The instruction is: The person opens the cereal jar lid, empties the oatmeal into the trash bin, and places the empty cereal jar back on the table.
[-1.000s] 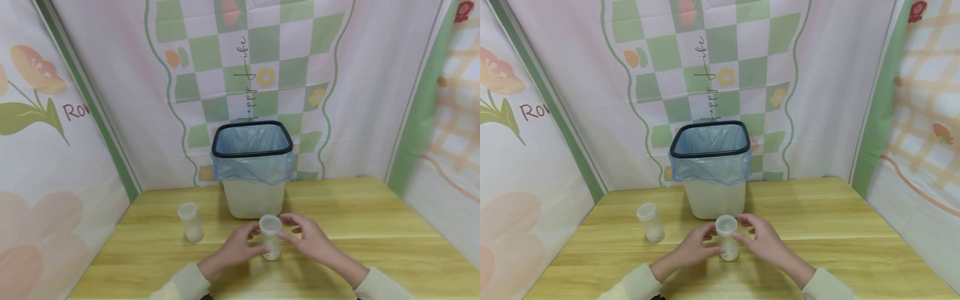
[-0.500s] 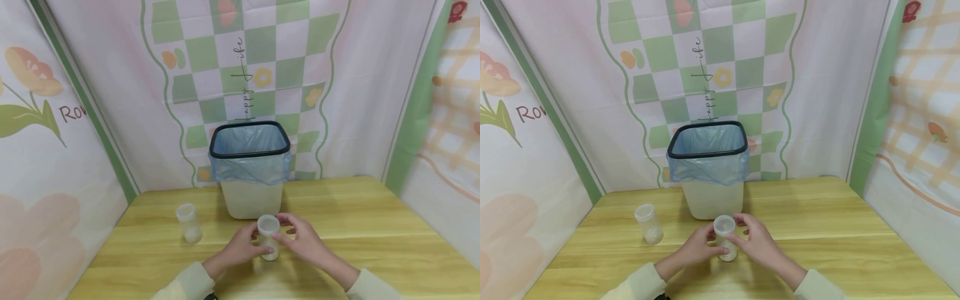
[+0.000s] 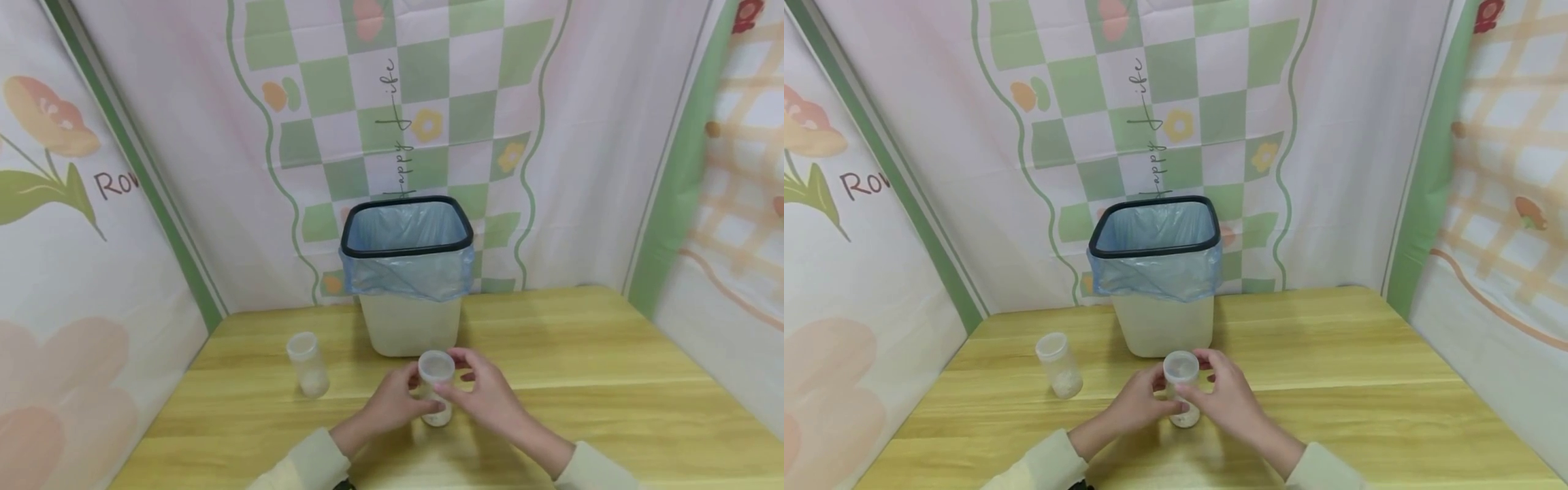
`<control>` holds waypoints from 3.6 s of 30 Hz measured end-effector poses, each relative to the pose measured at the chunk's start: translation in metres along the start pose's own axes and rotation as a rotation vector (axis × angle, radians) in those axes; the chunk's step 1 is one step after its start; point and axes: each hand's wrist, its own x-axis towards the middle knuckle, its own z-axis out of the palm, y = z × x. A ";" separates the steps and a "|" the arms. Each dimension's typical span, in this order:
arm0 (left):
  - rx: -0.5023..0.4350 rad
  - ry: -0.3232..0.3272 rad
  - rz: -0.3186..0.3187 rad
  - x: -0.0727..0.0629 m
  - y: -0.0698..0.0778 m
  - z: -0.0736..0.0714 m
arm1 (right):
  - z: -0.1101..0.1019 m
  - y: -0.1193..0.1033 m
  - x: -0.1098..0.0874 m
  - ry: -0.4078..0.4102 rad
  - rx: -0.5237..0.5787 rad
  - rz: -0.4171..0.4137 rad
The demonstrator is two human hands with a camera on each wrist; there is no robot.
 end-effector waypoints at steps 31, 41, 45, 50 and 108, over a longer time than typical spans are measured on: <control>-0.087 0.027 -0.009 -0.017 -0.004 -0.009 | 0.033 -0.021 -0.009 0.151 0.297 0.340; -0.033 0.043 -0.002 -0.021 -0.001 -0.013 | 0.039 -0.025 -0.011 0.181 0.397 0.398; -0.047 0.038 0.002 -0.023 -0.001 -0.014 | 0.040 -0.027 -0.012 0.194 0.409 0.411; -0.059 0.030 0.009 -0.024 0.000 -0.016 | 0.042 -0.026 -0.013 0.201 0.403 0.420; -0.113 -0.104 0.057 -0.026 -0.007 -0.027 | 0.046 -0.016 -0.023 0.177 0.536 0.327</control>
